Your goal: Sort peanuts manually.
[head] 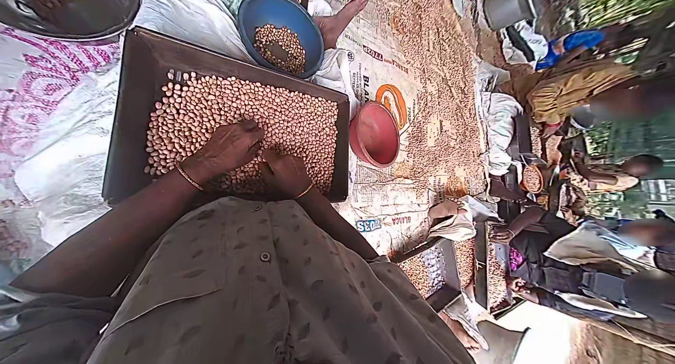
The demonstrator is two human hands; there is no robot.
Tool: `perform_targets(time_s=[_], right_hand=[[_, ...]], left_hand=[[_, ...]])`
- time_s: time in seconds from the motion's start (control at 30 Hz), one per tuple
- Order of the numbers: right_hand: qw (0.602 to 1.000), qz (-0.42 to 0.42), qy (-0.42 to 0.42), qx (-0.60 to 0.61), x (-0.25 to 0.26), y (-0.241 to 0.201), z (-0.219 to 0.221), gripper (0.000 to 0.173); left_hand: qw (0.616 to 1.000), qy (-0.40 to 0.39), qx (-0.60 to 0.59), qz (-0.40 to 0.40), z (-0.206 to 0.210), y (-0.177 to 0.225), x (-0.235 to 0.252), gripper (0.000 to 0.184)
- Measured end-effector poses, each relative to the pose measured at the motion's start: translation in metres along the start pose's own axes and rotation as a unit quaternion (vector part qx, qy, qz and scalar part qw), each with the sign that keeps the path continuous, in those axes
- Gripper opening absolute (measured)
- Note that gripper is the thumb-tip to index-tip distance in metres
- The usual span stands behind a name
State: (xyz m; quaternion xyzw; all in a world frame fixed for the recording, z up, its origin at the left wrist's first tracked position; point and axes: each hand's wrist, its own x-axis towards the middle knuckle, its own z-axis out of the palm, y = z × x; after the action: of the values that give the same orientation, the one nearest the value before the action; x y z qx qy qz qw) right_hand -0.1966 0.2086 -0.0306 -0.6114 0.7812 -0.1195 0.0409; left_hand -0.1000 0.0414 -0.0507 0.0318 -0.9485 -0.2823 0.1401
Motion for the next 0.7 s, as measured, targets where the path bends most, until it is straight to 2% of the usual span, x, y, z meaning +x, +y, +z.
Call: perform_targets(time_s=[0.2,0.3,0.37,0.4,0.43,0.47,0.5,0.53,0.6,0.63,0.67,0.7], right_hand=[[0.998,0.045,-0.02,0.032,-0.001,0.001,-0.007,0.02],[0.997,0.039,-0.057,0.028,0.0,0.001,-0.007,0.02],[0.997,0.036,-0.04,0.055,0.001,0.003,-0.004,0.018],[0.994,0.041,-0.012,0.102,0.002,0.006,-0.003,0.017],[0.983,0.048,0.024,0.177,0.002,0.012,-0.004,0.015],[0.954,0.062,0.056,0.288,0.003,0.019,-0.008,0.013],[0.901,0.075,0.083,0.418,0.003,0.027,-0.016,0.009],[0.827,0.088,0.106,0.545,0.001,0.035,-0.025,0.008],[0.671,0.099,0.134,0.722,-0.006,0.056,-0.038,0.012],[0.629,0.1,0.138,0.759,-0.009,0.069,-0.042,0.012],[0.622,0.107,0.142,0.763,-0.013,0.081,-0.046,0.014],[0.644,0.127,0.151,0.739,-0.014,0.091,-0.049,0.02]], left_hand=[[1.0,0.012,0.001,0.017,0.004,-0.001,0.002,0.016],[0.994,0.043,-0.1,-0.025,-0.002,-0.003,0.004,0.015],[0.959,0.089,-0.256,-0.085,-0.013,-0.004,0.004,0.012],[0.921,0.114,-0.353,-0.119,-0.018,-0.004,0.004,0.01],[0.864,0.14,-0.459,-0.15,-0.022,-0.005,0.004,0.013],[0.804,0.152,-0.547,-0.176,-0.026,-0.005,0.003,0.018],[0.754,0.154,-0.611,-0.188,-0.031,-0.005,0.002,0.024],[0.726,0.148,-0.644,-0.191,-0.034,-0.006,0.0,0.029],[0.715,0.129,-0.658,-0.199,-0.036,-0.007,-0.004,0.036],[0.719,0.12,-0.648,-0.22,-0.036,-0.006,-0.004,0.037],[0.731,0.11,-0.625,-0.252,-0.036,-0.002,-0.002,0.036],[0.748,0.094,-0.59,-0.288,-0.036,0.002,0.003,0.034]])
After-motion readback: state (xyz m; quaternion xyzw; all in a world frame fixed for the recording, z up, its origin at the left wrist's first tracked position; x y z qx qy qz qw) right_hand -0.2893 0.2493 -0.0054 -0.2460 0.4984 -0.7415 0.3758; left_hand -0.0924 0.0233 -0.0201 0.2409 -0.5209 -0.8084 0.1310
